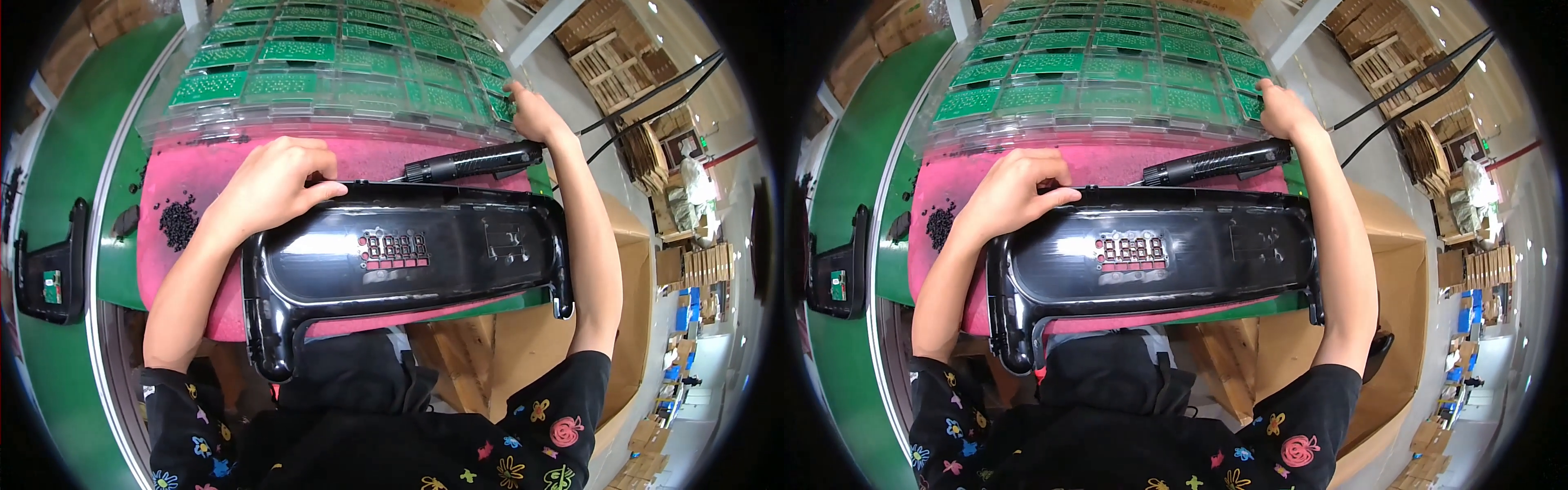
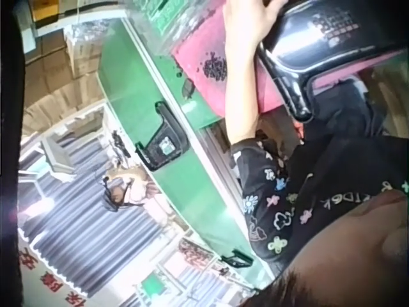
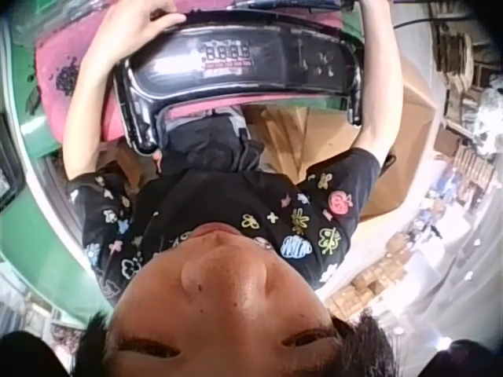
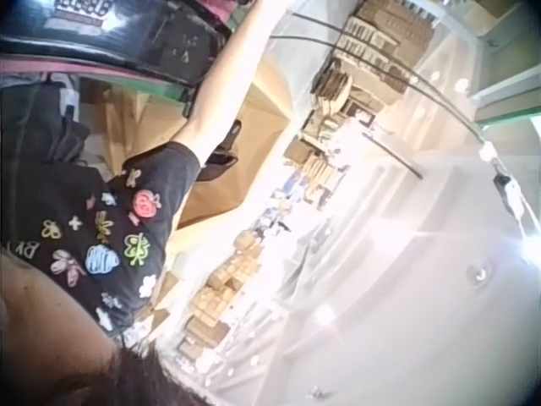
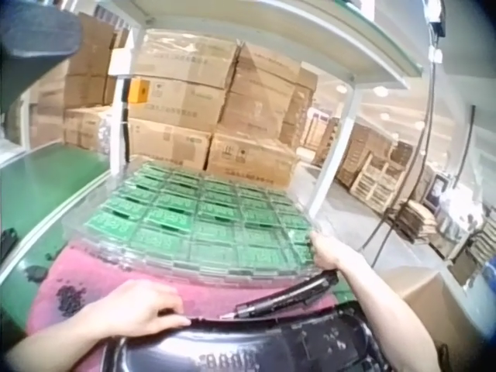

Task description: Assembling electronic circuit boards into plastic housings using an electric screwdriver.

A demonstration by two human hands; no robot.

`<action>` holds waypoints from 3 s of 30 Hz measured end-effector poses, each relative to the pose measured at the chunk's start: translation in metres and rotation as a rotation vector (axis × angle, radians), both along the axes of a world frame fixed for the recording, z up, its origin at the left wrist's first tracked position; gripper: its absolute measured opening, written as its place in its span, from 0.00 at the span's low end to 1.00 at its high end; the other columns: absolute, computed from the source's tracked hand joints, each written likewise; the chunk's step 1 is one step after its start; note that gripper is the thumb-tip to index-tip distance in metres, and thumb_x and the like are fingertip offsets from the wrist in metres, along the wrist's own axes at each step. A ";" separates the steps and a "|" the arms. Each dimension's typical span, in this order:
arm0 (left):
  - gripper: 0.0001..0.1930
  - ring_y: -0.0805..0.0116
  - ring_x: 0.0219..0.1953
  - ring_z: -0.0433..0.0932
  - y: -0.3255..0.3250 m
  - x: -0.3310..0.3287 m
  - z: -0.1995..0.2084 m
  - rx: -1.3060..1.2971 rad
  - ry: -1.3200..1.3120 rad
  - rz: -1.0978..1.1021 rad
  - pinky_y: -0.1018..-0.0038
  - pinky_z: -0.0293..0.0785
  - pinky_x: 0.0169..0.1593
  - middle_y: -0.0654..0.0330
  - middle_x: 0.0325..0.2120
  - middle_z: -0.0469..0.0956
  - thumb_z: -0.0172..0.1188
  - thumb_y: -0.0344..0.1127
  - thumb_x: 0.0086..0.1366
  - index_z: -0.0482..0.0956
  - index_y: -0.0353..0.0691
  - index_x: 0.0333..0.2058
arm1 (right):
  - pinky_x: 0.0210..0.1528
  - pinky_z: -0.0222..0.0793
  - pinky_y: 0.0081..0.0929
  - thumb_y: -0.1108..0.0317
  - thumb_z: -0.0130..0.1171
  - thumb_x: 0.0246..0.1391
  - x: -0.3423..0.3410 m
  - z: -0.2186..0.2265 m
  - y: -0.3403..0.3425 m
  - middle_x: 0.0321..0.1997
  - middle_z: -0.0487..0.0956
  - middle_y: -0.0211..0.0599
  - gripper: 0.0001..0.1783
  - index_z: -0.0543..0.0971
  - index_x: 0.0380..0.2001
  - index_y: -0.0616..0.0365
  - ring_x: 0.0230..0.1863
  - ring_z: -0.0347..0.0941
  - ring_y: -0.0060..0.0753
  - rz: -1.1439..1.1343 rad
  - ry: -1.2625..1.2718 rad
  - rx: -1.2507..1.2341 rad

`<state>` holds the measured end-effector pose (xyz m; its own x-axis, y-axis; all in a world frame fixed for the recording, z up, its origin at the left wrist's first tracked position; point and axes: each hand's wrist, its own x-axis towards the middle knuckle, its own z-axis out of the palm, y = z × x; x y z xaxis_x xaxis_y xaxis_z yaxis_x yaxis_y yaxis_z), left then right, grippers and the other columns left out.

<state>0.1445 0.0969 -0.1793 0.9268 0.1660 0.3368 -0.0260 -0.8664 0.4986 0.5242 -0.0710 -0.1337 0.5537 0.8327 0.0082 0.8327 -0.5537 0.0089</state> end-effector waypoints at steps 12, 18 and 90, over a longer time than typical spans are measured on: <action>0.11 0.54 0.27 0.76 -0.003 -0.002 0.006 0.004 0.021 -0.003 0.64 0.70 0.32 0.53 0.23 0.75 0.68 0.34 0.57 0.77 0.32 0.27 | 0.65 0.64 0.38 0.82 0.44 0.48 0.012 -0.007 -0.002 0.55 0.75 0.53 0.30 0.73 0.58 0.61 0.60 0.67 0.54 -0.028 0.084 0.024; 0.11 0.53 0.29 0.76 -0.005 -0.003 0.007 -0.011 0.042 0.009 0.63 0.71 0.34 0.52 0.24 0.76 0.67 0.34 0.58 0.77 0.31 0.28 | 0.66 0.61 0.50 0.77 0.46 0.51 -0.015 0.003 0.003 0.60 0.73 0.44 0.30 0.73 0.60 0.51 0.64 0.64 0.54 -0.161 -0.117 -0.097; 0.30 0.58 0.32 0.78 -0.061 -0.007 0.015 0.240 0.284 -0.062 0.67 0.70 0.28 0.61 0.35 0.75 0.75 0.46 0.40 0.75 0.39 0.41 | 0.52 0.70 0.36 0.73 0.76 0.30 -0.189 -0.060 -0.101 0.50 0.75 0.40 0.28 0.78 0.41 0.60 0.49 0.73 0.46 0.391 0.646 0.556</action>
<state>0.1376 0.0355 -0.1644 0.9947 0.0540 0.0874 0.0279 -0.9607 0.2760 0.3350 -0.1724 -0.1934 0.2715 0.9294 0.2500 0.7120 -0.0192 -0.7019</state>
